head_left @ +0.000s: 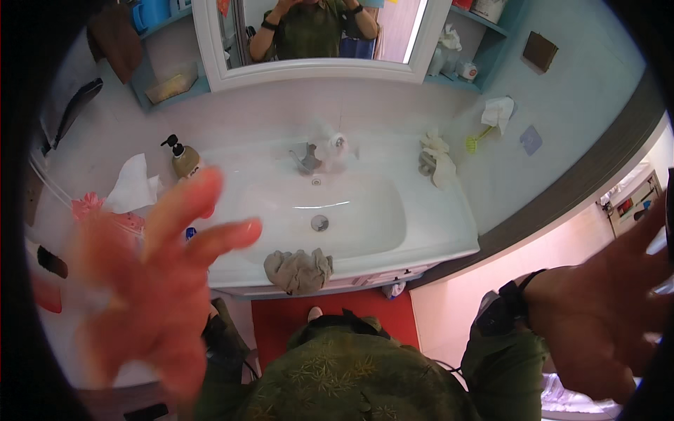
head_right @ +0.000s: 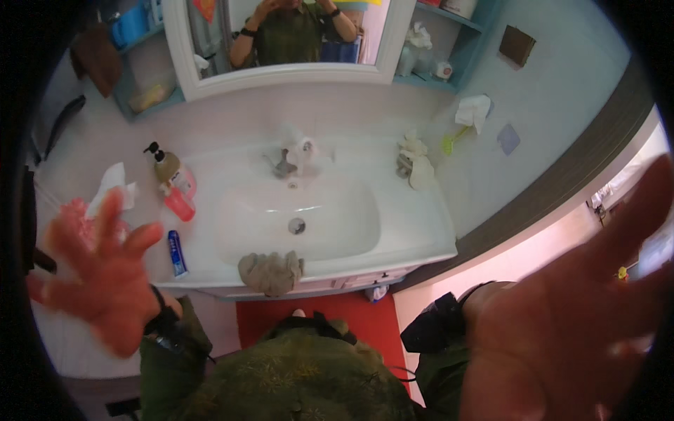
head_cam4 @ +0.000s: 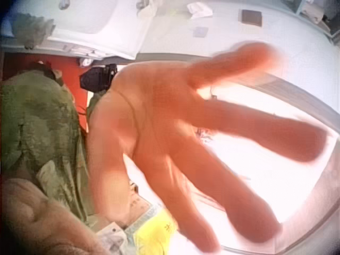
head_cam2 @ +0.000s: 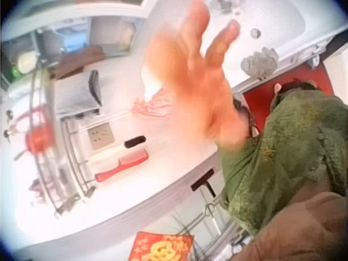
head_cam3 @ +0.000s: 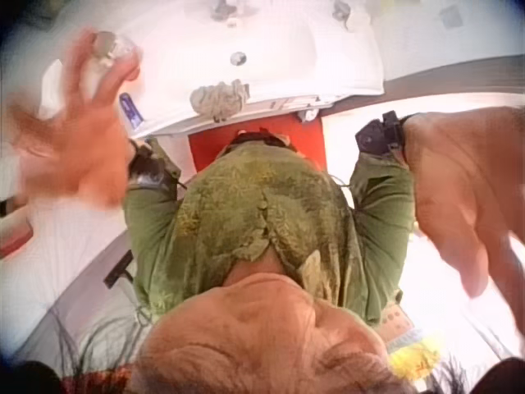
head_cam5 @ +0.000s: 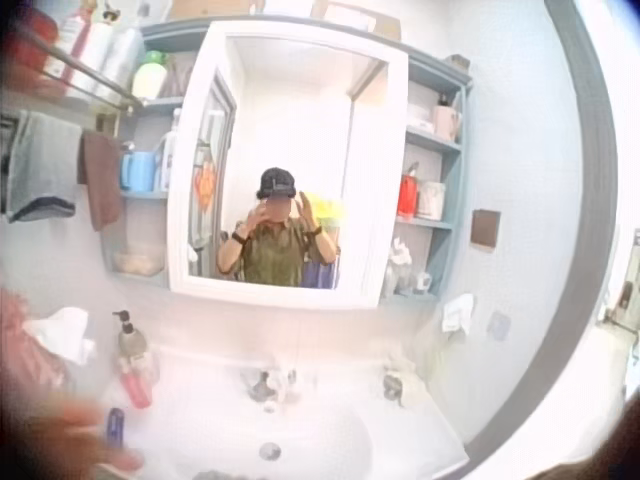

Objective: The person cleans a bathroom sink using a brush and a cloth, then washes a soap dispenser bottle.

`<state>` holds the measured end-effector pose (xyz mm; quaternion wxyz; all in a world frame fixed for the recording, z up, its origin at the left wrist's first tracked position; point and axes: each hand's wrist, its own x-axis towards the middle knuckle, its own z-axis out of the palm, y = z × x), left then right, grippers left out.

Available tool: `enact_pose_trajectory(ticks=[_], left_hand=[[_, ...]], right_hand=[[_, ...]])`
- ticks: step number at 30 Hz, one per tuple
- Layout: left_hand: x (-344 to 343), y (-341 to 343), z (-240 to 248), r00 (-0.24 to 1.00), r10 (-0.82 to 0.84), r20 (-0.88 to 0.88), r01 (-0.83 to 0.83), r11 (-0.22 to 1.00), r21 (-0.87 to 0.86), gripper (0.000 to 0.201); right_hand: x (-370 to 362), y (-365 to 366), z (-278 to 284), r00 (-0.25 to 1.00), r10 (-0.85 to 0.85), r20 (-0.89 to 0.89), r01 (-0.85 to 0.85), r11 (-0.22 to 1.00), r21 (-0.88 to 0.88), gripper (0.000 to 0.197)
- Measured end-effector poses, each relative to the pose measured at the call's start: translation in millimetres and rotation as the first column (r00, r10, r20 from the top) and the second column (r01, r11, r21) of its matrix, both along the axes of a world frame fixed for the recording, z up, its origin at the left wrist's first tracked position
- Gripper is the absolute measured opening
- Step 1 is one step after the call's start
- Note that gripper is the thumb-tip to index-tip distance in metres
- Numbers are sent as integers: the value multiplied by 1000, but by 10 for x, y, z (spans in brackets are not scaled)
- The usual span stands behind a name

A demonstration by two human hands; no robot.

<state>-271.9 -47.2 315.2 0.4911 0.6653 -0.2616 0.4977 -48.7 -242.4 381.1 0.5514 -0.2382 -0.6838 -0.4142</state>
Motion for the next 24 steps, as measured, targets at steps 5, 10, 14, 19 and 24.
enact_pose_trajectory(ticks=[5,10,14,19,24], left_hand=[[298,623,-1293,617,225,-754,-363,932,-19,36],[402,668,-2906,160,478,-864,-322,852,413,40],[893,385,-3417,-247,646,-722,46,753,657,43],[806,289,-3685,-247,672,-698,-20,717,697,43],[585,271,-3747,-225,694,-684,-108,680,725,41]], right_hand=[[189,120,-908,940,-59,-337,-194,719,-668,36],[474,258,-2142,802,-487,-346,-203,323,-924,22],[720,256,-3162,727,-622,-291,-188,227,-956,19],[513,533,-3763,779,-552,-298,-230,190,-954,19],[127,966,-3844,870,-371,-324,-286,155,-946,18]])
